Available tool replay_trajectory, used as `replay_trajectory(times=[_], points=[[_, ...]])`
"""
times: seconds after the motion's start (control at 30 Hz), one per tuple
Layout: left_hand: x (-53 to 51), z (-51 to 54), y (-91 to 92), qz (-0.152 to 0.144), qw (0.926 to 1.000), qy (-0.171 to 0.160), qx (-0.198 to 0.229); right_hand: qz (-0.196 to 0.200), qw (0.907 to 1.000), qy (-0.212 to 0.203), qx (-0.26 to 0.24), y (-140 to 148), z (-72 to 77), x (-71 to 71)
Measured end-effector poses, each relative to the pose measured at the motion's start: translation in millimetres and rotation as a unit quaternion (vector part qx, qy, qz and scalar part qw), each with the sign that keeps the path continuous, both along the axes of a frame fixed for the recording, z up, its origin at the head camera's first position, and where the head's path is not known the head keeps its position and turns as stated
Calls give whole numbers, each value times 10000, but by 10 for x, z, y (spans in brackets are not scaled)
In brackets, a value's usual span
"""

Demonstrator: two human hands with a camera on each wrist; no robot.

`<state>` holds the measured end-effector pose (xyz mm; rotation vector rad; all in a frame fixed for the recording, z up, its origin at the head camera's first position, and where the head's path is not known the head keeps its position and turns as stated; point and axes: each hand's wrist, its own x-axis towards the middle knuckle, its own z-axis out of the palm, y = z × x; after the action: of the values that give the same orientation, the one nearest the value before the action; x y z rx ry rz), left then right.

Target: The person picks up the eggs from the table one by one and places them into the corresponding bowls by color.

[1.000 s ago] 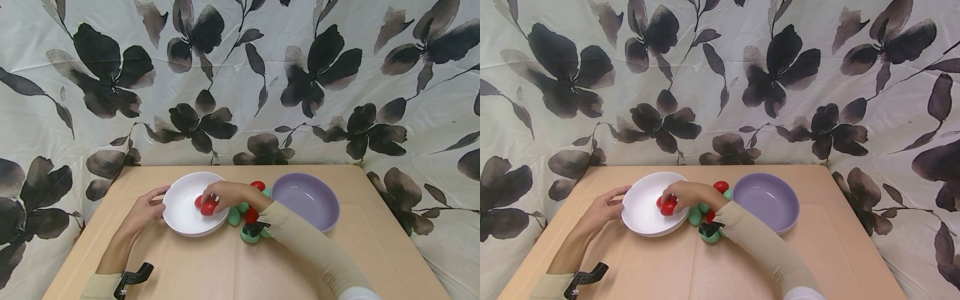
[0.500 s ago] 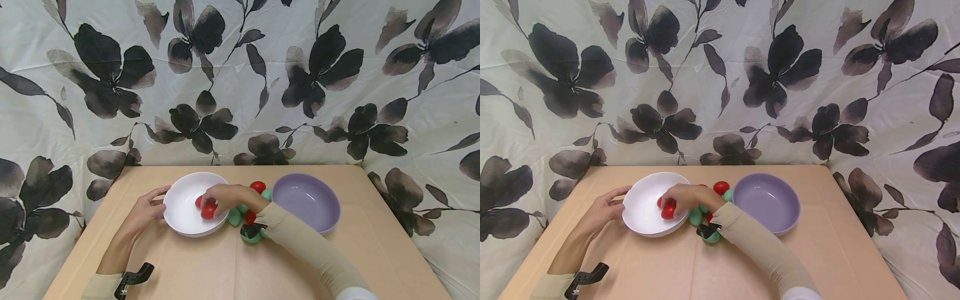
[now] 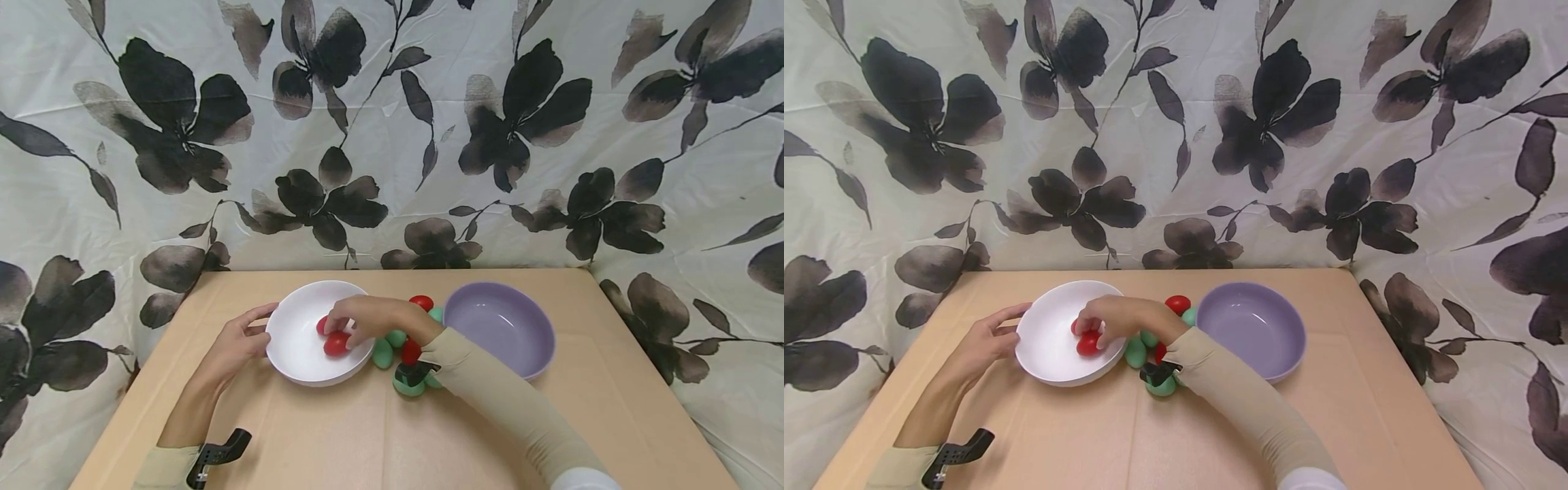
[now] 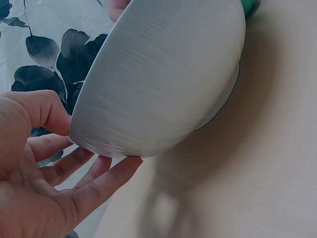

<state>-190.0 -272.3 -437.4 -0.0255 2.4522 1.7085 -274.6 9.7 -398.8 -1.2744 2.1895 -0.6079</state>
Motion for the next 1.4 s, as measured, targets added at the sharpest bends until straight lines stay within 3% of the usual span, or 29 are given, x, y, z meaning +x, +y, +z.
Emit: replay_trajectory(times=[0.33, 1.0, 1.4], points=[[15, 29, -9, 5, 10000, 9, 35, 5, 9995, -82, -303, 94, 152, -13], [25, 10, -45, -93, 9999, 111, -81, -334, 9979, -158, -538, 397, 226, -89], [23, 11, -31, -74, 10000, -55, -18, -620, 9963, -176, -571, 638, 180, -188]])
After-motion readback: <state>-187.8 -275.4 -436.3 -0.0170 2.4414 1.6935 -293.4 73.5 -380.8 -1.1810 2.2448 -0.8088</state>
